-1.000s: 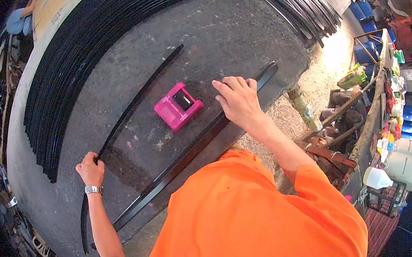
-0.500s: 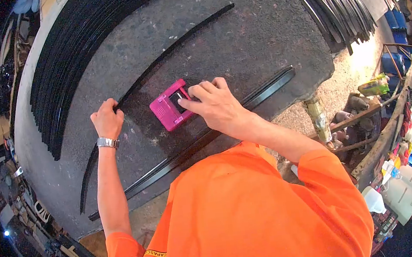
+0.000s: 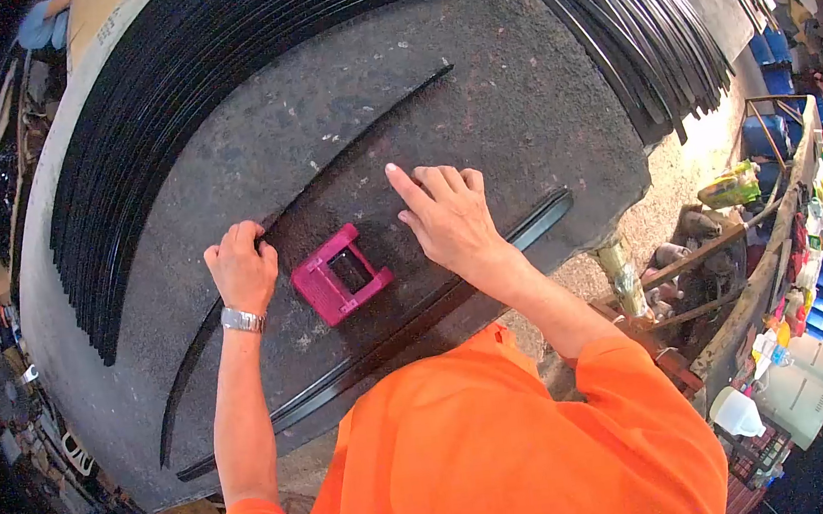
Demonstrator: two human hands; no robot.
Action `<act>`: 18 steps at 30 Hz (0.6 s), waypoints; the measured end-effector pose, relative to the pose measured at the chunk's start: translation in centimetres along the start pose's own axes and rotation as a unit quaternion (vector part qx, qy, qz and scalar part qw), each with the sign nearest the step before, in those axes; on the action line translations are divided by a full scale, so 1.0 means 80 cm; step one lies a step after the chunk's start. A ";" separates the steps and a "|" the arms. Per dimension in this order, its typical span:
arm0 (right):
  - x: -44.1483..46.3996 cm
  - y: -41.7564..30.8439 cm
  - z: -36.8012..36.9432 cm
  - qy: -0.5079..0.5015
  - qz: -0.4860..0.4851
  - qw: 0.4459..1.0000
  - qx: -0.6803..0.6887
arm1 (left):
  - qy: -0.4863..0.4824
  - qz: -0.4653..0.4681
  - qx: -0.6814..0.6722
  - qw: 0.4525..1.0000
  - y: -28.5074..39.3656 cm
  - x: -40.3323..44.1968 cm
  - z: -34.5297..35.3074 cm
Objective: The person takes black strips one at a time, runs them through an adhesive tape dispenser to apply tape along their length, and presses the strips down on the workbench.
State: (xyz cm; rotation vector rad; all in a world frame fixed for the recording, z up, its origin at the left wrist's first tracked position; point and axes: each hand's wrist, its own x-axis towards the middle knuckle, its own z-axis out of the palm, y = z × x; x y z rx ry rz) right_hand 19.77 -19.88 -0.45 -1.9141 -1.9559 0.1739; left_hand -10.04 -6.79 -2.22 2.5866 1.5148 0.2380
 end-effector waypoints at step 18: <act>0.038 -0.004 0.041 -0.022 -0.028 0.999 -0.014 | 0.038 -0.006 0.048 0.998 0.026 -0.016 0.001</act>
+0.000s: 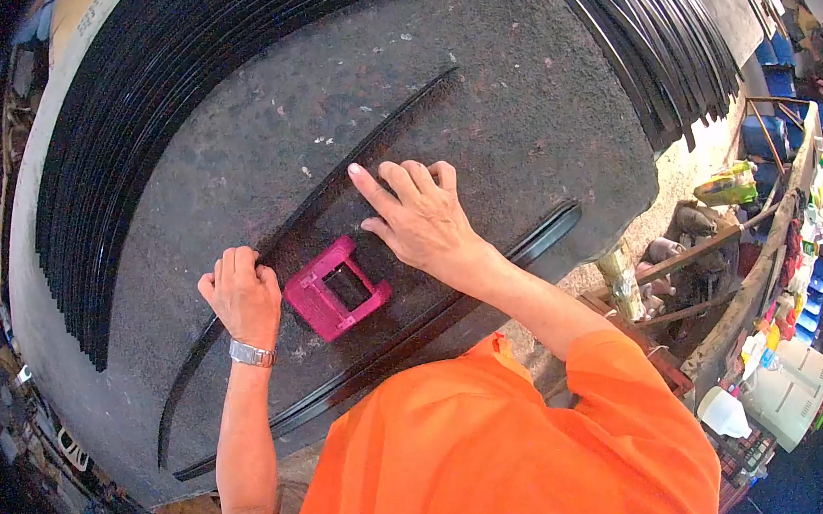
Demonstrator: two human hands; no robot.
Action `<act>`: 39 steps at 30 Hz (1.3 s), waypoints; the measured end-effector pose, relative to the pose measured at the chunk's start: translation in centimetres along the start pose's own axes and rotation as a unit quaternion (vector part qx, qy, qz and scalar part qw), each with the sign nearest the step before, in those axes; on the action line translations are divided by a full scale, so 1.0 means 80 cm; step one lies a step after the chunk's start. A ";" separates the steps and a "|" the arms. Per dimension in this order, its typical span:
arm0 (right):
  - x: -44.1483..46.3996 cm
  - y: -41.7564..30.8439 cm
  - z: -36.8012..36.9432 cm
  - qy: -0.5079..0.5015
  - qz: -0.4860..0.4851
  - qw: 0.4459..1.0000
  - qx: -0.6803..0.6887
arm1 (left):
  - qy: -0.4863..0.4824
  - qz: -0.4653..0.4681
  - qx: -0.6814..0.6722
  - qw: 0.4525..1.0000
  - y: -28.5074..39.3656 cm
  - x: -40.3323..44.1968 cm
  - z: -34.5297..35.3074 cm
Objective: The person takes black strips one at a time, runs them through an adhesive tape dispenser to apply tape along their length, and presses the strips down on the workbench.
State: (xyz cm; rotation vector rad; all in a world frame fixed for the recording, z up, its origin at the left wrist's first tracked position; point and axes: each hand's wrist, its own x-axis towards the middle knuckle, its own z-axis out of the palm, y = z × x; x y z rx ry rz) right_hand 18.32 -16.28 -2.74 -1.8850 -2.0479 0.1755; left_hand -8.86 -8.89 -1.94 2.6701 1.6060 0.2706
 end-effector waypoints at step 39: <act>0.009 0.054 -0.015 0.060 0.030 0.996 -0.054 | -0.009 0.003 0.025 1.000 0.005 0.000 0.001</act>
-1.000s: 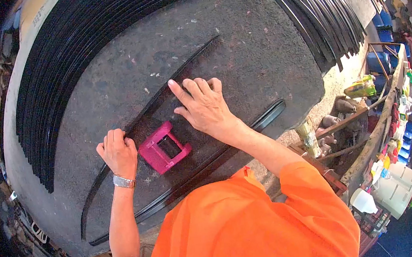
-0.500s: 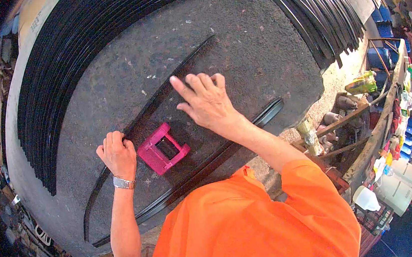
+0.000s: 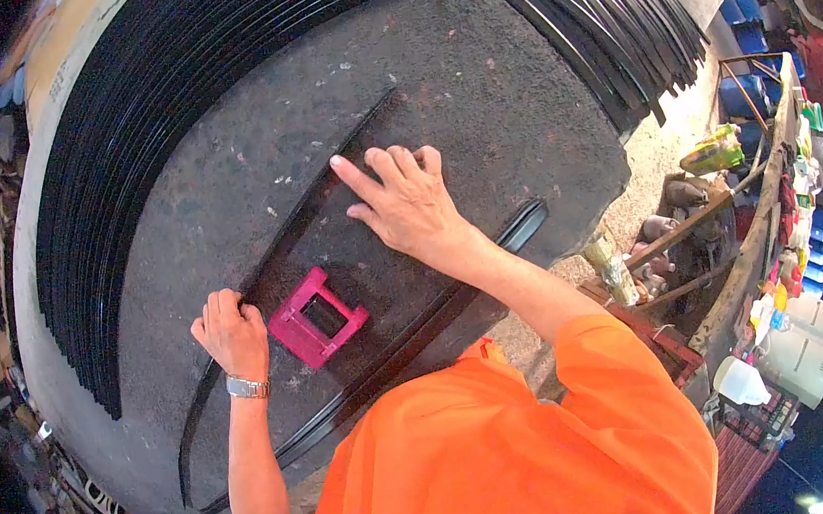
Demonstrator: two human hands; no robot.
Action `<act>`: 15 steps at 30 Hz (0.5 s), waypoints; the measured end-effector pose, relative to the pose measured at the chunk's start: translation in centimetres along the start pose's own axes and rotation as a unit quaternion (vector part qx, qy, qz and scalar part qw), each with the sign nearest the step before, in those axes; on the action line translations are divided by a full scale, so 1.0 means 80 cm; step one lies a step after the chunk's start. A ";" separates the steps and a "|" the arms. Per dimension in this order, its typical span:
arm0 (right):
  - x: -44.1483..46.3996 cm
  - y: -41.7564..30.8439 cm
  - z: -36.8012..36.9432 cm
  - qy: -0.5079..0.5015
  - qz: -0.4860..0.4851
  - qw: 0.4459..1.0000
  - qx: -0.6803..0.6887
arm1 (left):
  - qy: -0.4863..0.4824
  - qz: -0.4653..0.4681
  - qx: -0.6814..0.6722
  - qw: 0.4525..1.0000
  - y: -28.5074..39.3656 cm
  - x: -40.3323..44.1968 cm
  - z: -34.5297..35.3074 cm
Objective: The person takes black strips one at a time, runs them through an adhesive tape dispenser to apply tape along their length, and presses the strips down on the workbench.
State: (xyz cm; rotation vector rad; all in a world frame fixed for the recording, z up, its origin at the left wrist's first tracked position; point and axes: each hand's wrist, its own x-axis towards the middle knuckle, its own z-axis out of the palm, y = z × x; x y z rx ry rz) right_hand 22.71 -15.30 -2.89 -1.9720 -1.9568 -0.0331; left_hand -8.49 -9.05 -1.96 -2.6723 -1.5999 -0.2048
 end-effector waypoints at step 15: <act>0.012 0.052 -0.017 0.021 0.039 0.998 -0.048 | -0.032 -0.024 0.007 0.999 0.003 -0.001 -0.003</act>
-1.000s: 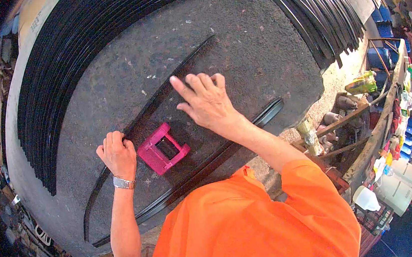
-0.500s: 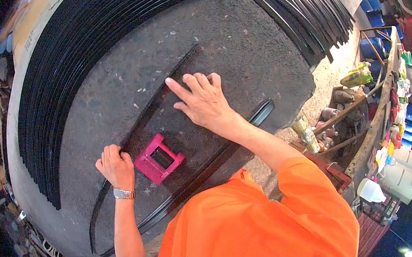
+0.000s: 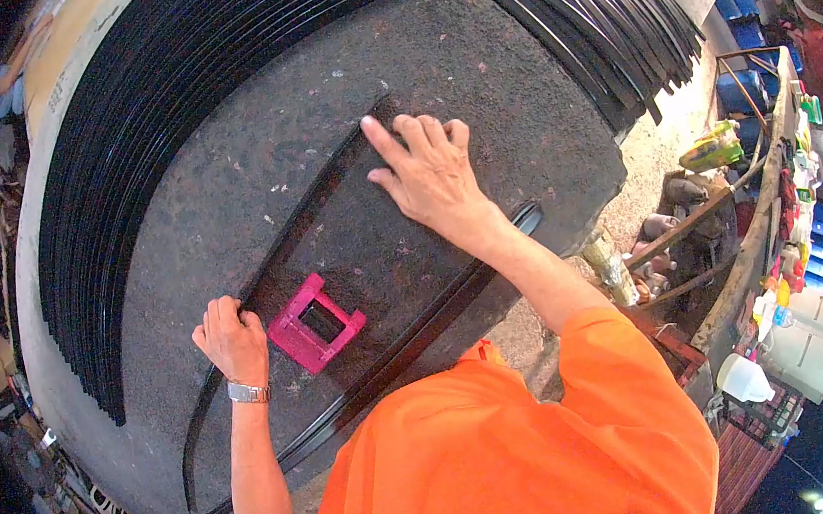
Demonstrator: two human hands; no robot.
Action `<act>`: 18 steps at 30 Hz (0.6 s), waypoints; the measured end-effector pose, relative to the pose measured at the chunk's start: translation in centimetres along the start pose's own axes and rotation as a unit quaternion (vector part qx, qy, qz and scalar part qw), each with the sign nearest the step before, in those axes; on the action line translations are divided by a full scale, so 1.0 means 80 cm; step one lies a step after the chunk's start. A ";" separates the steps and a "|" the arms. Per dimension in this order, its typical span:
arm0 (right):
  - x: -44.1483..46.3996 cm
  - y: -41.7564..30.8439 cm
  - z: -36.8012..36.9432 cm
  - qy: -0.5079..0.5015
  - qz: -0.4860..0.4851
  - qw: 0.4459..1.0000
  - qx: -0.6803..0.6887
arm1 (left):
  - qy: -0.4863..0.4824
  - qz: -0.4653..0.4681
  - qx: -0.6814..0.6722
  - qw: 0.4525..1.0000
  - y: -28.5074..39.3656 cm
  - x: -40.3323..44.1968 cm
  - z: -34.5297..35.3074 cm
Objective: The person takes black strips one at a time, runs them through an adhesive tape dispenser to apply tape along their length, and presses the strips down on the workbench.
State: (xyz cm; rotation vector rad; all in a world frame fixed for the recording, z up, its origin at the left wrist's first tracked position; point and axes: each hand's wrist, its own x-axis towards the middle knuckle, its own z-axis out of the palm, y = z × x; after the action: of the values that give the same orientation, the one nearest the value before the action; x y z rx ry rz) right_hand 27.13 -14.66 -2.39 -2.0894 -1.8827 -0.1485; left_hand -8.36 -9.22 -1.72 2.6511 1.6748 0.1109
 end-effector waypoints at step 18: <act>-0.005 -0.013 -0.003 -0.033 -0.008 0.999 0.013 | 0.033 0.010 0.006 0.999 0.001 -0.001 0.004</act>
State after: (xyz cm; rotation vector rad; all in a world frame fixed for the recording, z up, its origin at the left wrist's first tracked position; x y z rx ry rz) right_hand 26.06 -15.00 -2.12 -2.0866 -1.9299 -0.0588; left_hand -8.31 -9.30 -2.06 2.7021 1.6718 0.1911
